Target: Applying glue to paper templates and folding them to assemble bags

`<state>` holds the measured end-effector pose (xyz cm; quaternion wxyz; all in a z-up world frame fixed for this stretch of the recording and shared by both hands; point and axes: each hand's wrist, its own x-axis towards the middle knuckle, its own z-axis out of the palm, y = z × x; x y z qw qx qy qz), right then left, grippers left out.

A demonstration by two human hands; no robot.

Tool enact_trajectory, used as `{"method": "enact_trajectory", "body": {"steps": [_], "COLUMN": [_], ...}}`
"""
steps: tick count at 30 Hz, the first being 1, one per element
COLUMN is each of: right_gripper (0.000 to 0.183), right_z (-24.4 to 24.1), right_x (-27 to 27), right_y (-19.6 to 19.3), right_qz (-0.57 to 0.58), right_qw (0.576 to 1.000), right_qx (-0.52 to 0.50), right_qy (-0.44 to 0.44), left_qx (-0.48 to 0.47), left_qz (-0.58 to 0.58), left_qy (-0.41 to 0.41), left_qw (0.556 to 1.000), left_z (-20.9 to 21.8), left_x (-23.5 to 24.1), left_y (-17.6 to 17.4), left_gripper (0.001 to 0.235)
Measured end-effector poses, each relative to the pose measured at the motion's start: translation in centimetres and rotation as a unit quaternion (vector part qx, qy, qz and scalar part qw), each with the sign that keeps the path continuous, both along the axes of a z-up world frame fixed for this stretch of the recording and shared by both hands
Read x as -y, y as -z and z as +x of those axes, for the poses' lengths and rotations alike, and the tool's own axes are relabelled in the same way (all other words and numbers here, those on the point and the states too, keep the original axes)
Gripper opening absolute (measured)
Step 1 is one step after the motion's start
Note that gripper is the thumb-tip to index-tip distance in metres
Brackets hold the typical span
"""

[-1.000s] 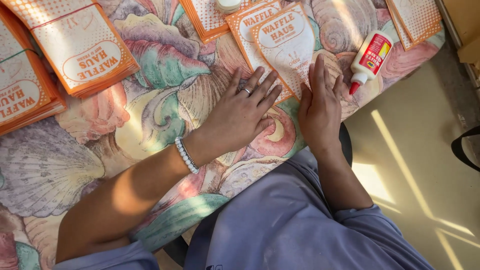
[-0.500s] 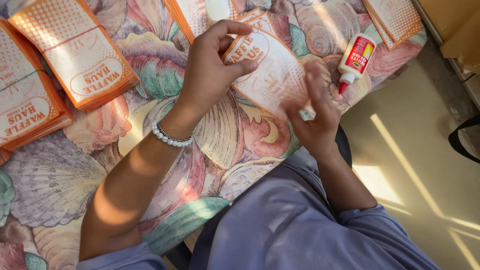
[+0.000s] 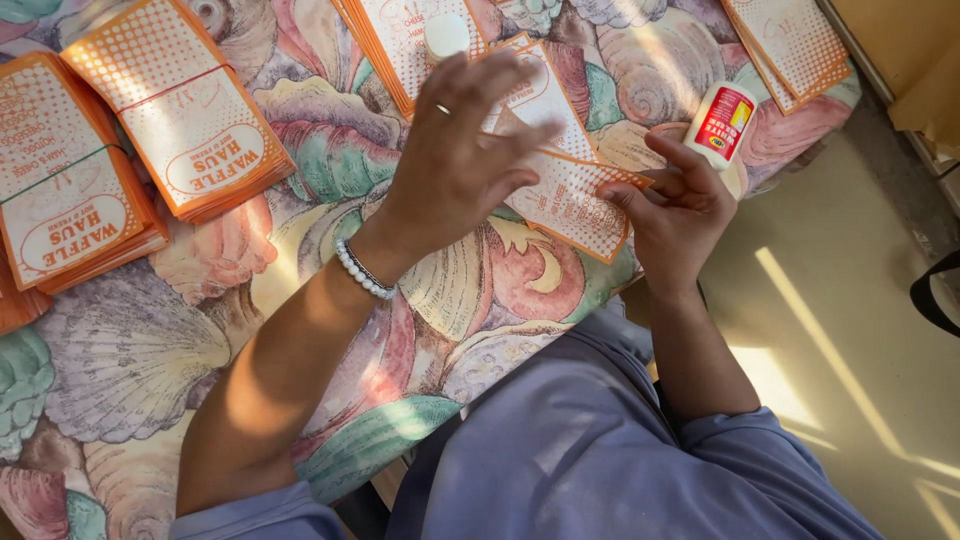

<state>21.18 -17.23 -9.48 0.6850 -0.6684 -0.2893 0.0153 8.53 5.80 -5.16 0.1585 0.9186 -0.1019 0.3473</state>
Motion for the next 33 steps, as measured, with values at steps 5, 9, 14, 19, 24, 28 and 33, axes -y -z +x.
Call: {"method": "enact_trajectory", "body": {"steps": [5, 9, 14, 19, 24, 28, 33], "right_gripper": [0.042, 0.033, 0.043, 0.040, 0.022, 0.027, 0.037], "right_z": [2.1, 3.8, 5.3, 5.4, 7.8, 7.3, 8.9], "right_x": [0.1, 0.4, 0.5, 0.6, -0.3, -1.8, 0.9], "right_y": [1.0, 2.3, 1.2, 2.5, 2.8, 0.0, -1.9], "right_qz": [0.019, 0.032, 0.074, 0.086, 0.095, -0.088, -0.250], "right_qw": [1.000, 0.998, 0.983, 0.980, 0.985, 0.979, 0.867], "right_qx": [0.012, -0.053, -0.166, -0.175, -0.135, 0.104, 0.413], "right_qy": [0.018, 0.024, -0.029, -0.030, 0.042, 0.153, 0.125], "left_qx": [0.014, -0.053, -0.009, -0.022, -0.059, -0.160, -0.200], "left_qz": [0.039, -0.046, -0.013, 0.032, 0.125, 0.114, 0.060], "left_qy": [0.013, 0.057, 0.028, 0.025, 0.089, 0.141, 0.089], "left_qw": [0.999, 0.996, 0.999, 0.999, 0.986, 0.970, 0.974], "left_z": [0.1, 0.3, -0.4, -0.7, -0.9, -0.5, 0.6], "left_x": [1.1, 0.6, 0.6, 1.1, 1.0, 1.1, 2.6], "left_y": [0.3, 1.0, -0.5, -1.2, -0.6, 0.3, 2.7], "left_gripper": [0.012, 0.034, 0.029, 0.054, 0.017, 0.019, 0.050]}}
